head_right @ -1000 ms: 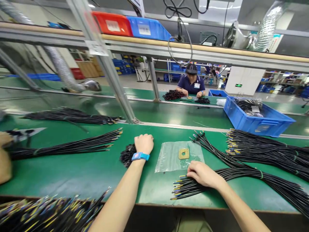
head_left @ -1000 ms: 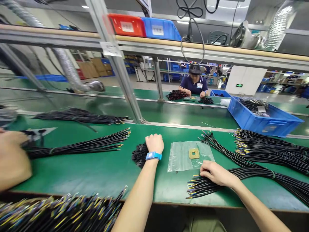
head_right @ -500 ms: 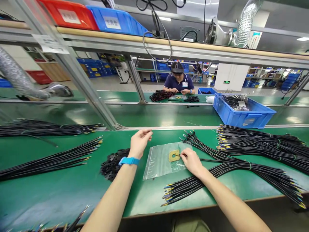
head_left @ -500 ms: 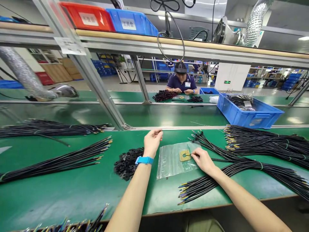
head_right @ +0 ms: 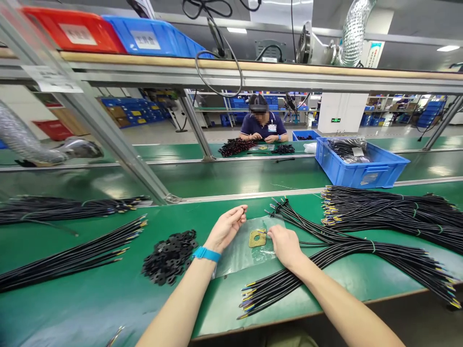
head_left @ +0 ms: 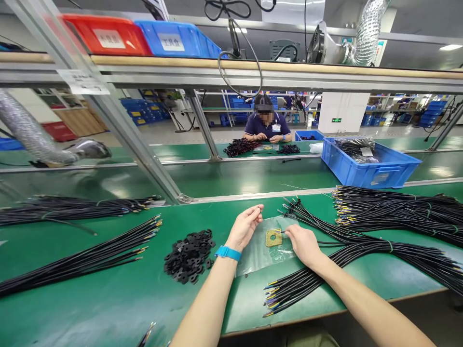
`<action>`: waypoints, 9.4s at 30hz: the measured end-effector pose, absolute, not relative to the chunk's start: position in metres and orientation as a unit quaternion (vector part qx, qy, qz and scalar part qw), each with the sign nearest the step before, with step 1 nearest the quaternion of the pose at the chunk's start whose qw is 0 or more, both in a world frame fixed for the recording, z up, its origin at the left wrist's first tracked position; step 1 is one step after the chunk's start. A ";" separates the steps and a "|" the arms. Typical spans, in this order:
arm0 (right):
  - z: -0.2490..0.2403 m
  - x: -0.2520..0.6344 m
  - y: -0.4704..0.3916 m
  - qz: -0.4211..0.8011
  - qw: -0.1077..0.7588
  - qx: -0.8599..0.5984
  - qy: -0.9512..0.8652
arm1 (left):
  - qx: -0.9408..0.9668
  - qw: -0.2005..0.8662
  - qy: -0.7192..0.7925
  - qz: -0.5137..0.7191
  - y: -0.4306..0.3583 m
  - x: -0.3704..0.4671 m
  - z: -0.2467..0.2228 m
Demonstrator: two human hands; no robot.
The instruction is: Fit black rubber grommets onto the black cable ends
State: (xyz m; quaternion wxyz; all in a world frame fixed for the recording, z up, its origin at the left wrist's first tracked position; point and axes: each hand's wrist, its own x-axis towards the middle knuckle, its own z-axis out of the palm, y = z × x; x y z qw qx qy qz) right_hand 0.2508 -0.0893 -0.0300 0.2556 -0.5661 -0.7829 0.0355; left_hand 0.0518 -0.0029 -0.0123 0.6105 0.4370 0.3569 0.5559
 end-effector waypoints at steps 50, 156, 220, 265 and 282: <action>-0.029 0.256 -0.081 0.088 0.484 -0.535 -0.687 | 0.650 0.569 0.355 0.358 -0.028 0.070 -0.001; 0.012 0.268 -0.127 0.116 0.138 -0.471 -0.864 | 0.606 -0.099 0.786 0.073 -0.023 -0.021 0.001; -0.038 0.252 -0.083 0.123 0.462 -0.510 -0.715 | 0.413 0.714 0.331 0.459 -0.034 0.065 -0.022; -0.033 0.258 -0.088 -0.030 0.344 -0.505 -0.791 | 0.746 0.419 0.350 0.381 -0.043 0.063 -0.015; -0.034 0.256 -0.076 0.183 0.407 -0.519 -0.729 | 0.795 0.308 0.327 0.408 -0.048 0.075 -0.015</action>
